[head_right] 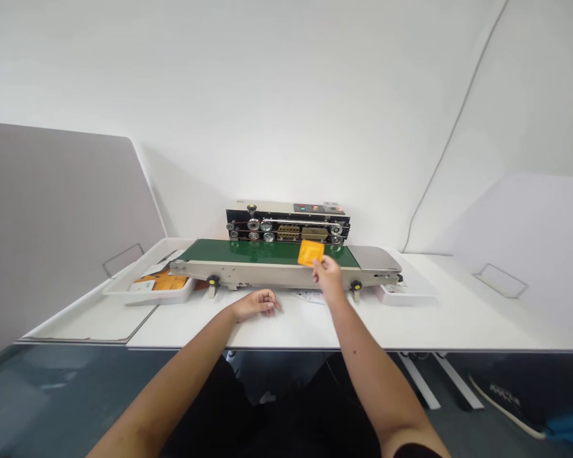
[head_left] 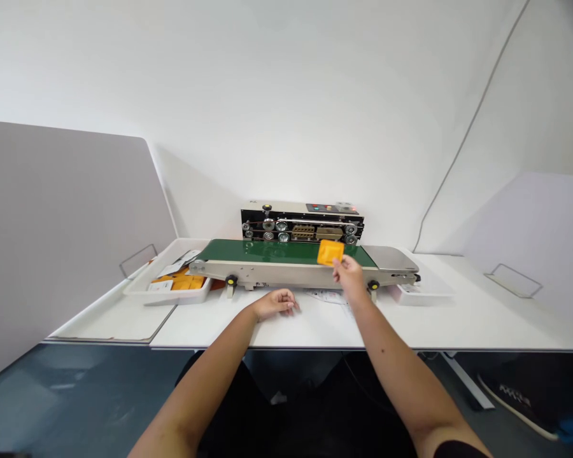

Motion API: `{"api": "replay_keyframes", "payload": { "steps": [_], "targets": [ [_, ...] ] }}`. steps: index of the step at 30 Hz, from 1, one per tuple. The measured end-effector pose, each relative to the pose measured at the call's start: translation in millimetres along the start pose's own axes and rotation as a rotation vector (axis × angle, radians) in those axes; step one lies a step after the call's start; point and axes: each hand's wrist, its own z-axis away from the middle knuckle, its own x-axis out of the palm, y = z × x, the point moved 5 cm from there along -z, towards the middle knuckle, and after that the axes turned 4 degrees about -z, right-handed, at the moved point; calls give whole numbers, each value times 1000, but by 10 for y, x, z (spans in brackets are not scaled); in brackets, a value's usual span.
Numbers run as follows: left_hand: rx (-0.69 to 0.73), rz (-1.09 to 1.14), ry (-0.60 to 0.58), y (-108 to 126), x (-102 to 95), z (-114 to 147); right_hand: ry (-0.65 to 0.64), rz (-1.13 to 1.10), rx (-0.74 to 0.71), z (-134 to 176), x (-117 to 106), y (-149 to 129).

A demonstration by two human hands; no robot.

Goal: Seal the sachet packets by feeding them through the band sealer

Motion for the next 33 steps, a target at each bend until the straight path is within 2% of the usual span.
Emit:
{"api": "replay_keyframes", "payload": {
  "steps": [2, 3, 5, 7, 9, 13, 19, 23, 25, 27, 29, 33],
  "targets": [
    [-5, -8, 9, 4, -4, 4, 152, 15, -49, -358, -318, -188],
    [-7, -11, 12, 4, -5, 5, 234, 25, -29, -515, -477, -231],
    [-11, -13, 16, 2, -8, 6, 363, 38, 57, -768, -733, -244],
    [-14, -12, 15, -9, -9, 5, 407, 43, 157, -942, -861, -201],
    [-11, -10, 18, -22, -13, 3, 378, 44, 230, -1054, -861, -148],
    [-6, -5, 40, -35, -25, 7, 270, 42, 327, -1149, -675, -76],
    [-6, -14, 57, -15, -30, 17, 197, 62, 275, -1164, -468, -142],
    [-7, -20, 66, -11, -34, 20, 250, 142, 181, -921, -506, -239],
    [-7, -26, 68, -14, -31, 21, 320, 297, 1, -626, -578, -321],
    [-8, -36, 67, -18, -28, 18, 338, 494, -220, -222, -620, -360],
    [-12, -39, 67, -25, -27, 13, 237, 640, -338, 195, -627, -263],
    [-2, -27, 73, -43, -40, 3, -92, 902, -311, 775, -664, 162]
  ]
}}
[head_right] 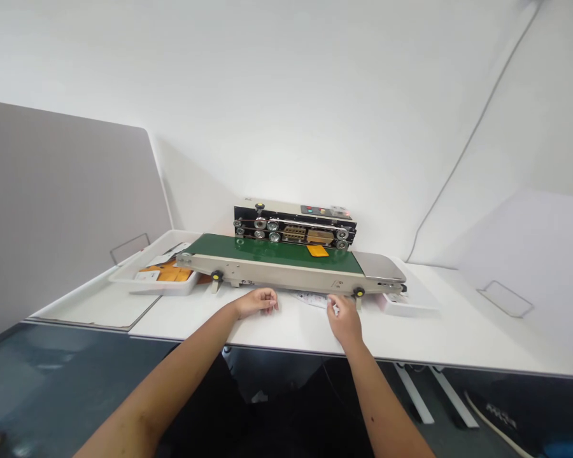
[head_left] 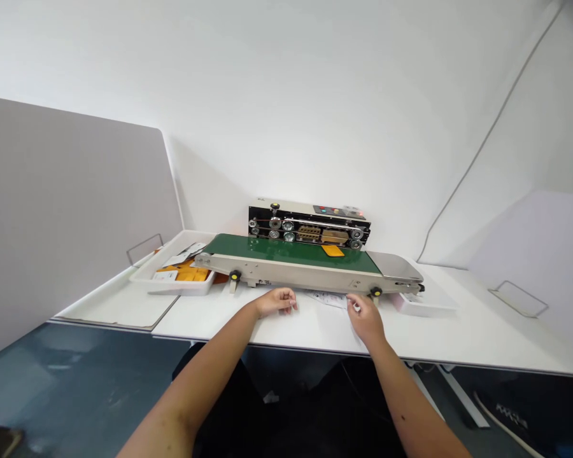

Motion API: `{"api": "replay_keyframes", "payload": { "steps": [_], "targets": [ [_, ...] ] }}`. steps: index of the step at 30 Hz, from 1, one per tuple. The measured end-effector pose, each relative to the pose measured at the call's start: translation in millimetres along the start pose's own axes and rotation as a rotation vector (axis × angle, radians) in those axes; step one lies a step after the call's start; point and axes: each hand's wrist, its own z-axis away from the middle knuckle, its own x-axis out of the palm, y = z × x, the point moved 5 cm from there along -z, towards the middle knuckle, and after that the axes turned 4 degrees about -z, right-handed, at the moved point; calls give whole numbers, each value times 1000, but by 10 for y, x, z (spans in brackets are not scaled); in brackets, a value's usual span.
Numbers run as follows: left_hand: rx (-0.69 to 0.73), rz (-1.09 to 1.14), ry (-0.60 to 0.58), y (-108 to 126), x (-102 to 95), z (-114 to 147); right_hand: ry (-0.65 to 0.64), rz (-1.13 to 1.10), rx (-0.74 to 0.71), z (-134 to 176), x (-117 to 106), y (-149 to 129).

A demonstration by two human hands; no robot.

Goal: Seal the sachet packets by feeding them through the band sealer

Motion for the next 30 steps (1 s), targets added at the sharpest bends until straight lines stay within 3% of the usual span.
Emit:
{"api": "replay_keyframes", "payload": {
  "steps": [4, 8, 12, 17, 22, 26, 30],
  "targets": [
    [11, -11, 9, -10, -13, 2, -242, 143, -4, 292, 177, 193],
    [10, -17, 11, 10, -5, 14, -498, 131, -6, 511, 257, 222],
    [5, -19, 19, 44, 12, 20, -590, 40, -123, 723, 203, 64],
    [8, -17, 32, 73, 20, 16, -556, -18, -130, 808, 151, -9],
    [8, -27, 28, 70, 21, 20, -502, -269, -172, 805, 200, -47],
    [9, -39, 23, 71, 27, 18, -279, -475, 153, 645, 318, -65],
    [32, -30, -12, 111, 47, 26, -330, -735, 355, 408, 780, -345]
  ]
}}
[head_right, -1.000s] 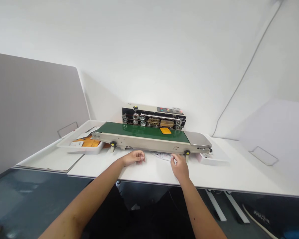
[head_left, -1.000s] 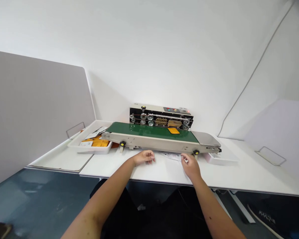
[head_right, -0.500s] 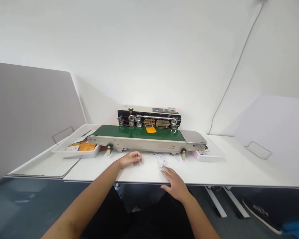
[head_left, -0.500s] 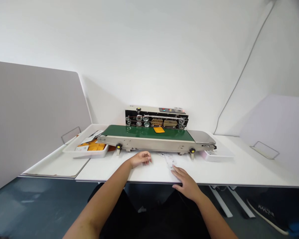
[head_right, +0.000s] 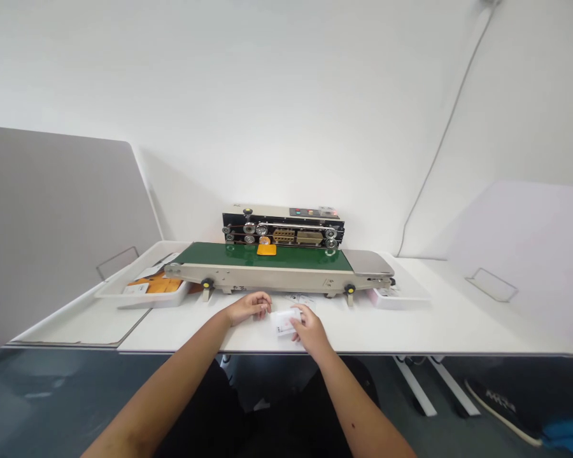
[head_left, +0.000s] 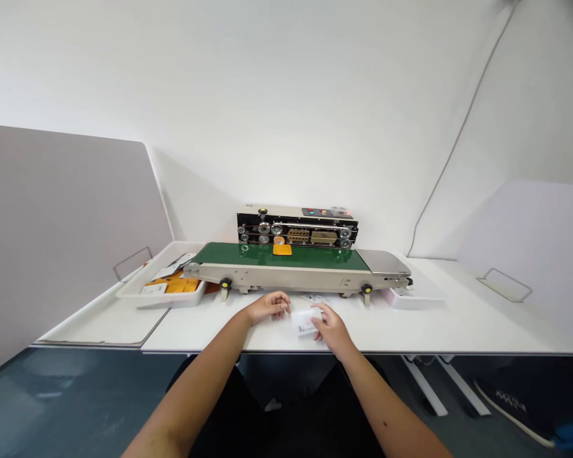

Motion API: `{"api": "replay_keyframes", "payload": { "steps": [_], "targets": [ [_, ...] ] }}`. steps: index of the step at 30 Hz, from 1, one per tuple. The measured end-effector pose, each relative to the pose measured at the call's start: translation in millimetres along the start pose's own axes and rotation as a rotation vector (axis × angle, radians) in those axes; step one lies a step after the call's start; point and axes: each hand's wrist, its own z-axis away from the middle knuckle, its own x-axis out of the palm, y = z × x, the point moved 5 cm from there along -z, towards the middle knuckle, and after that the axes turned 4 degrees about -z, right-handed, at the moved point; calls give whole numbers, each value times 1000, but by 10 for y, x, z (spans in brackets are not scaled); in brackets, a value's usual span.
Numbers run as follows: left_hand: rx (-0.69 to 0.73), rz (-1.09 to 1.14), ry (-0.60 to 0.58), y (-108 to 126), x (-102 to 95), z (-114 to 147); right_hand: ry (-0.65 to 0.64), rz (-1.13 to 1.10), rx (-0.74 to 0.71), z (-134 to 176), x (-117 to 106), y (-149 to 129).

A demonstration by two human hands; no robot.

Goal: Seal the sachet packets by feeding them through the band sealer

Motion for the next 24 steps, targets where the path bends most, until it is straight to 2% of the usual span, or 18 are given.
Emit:
{"api": "replay_keyframes", "payload": {
  "steps": [3, 6, 15, 24],
  "targets": [
    [19, 0, -15, 15, 1, 5, -17, -46, 8, -265, 356, -7],
    [-4, -7, 6, -29, -20, -12, 11, -51, 0, -410, 537, 43],
    [-73, 12, 71, -156, -76, -71, 62, -103, -2, -333, 432, 102],
    [-60, 30, 82, -127, -67, -40, 78, -135, 8, -343, 457, 150]
  ]
}}
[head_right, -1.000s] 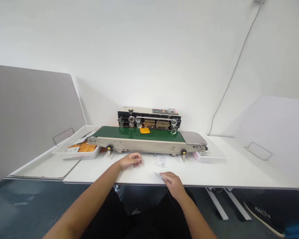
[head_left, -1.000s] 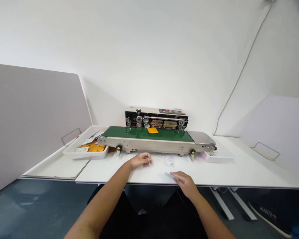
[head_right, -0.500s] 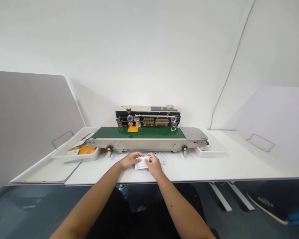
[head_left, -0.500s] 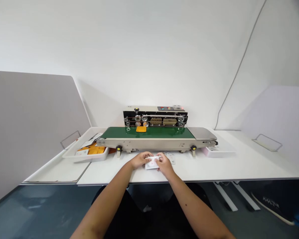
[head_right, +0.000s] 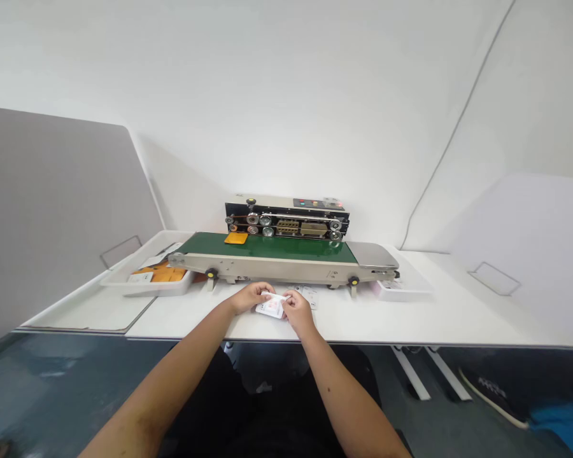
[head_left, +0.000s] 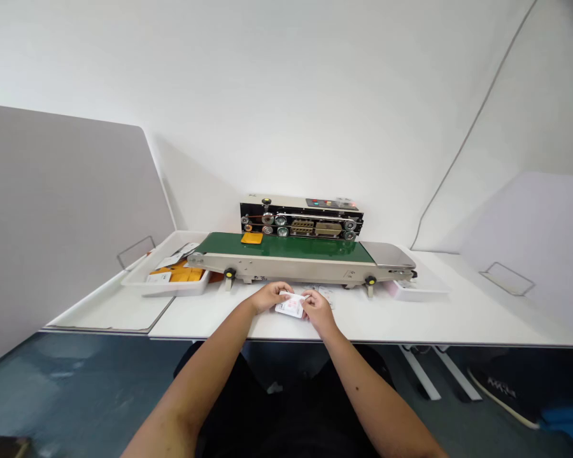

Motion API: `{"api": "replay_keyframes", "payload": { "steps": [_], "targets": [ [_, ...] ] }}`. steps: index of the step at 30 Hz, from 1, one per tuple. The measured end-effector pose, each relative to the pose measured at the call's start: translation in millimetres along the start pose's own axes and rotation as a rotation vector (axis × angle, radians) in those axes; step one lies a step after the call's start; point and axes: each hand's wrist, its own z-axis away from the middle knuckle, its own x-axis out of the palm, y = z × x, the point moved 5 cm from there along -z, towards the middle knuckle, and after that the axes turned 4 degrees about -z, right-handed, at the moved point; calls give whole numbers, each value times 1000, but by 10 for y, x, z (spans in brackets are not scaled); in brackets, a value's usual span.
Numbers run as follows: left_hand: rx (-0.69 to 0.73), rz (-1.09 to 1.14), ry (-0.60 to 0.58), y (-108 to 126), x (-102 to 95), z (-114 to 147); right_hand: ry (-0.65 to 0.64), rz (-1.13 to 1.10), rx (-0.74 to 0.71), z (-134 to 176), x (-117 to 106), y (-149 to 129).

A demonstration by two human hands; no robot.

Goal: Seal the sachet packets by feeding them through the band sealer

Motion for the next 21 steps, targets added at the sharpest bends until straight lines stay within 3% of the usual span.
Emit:
{"api": "replay_keyframes", "payload": {
  "steps": [8, 13, 16, 19, 21],
  "targets": [
    [13, 46, 53, -35, -37, -19, 83, -87, -21, -11, -73, -14],
    [8, 8, 43, -83, -51, -27, -139, 111, -40, 11, 75, -53],
    [1, -24, 48, -54, -45, -11, -256, 264, 25, 17, 60, -147],
    [2, -31, 44, -10, -31, 0, -405, 334, 171, -65, -138, -400],
    [0, -33, 39, 7, -24, 1, -414, 306, 206, -228, -413, -705]
  ]
}}
